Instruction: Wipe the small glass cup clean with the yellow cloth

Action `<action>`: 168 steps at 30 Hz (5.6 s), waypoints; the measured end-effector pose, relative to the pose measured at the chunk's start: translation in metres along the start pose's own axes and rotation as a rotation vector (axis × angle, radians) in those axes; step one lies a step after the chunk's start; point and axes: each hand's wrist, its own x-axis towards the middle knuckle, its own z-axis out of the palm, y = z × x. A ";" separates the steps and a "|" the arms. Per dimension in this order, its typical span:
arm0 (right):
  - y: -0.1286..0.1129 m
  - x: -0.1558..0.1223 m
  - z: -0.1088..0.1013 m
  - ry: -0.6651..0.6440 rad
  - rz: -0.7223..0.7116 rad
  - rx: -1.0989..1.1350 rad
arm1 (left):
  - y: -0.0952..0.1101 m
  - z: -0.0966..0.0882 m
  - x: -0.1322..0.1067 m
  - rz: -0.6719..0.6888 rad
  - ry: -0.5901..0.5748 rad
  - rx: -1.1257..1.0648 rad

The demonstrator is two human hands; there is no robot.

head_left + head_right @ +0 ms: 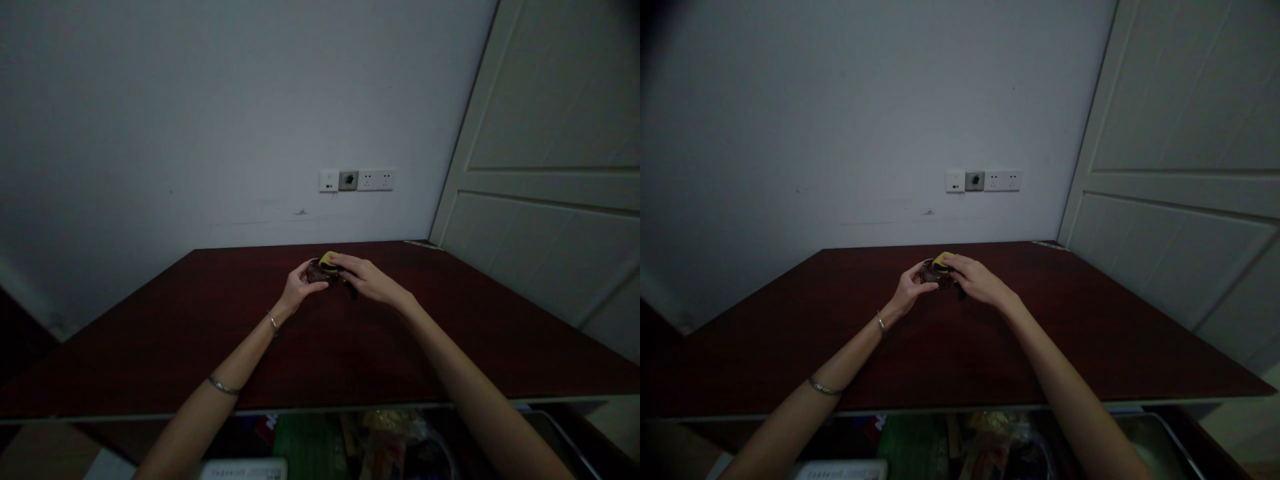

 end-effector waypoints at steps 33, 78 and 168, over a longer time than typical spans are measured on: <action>-0.019 0.024 0.029 0.146 -0.041 -0.232 | -0.005 0.010 -0.002 0.029 0.079 -0.005; 0.027 -0.011 0.038 0.187 0.305 0.173 | 0.017 -0.016 0.009 0.049 0.091 0.040; 0.144 -0.153 -0.097 0.031 0.726 -0.056 | -0.119 0.158 0.074 -0.090 -0.621 0.882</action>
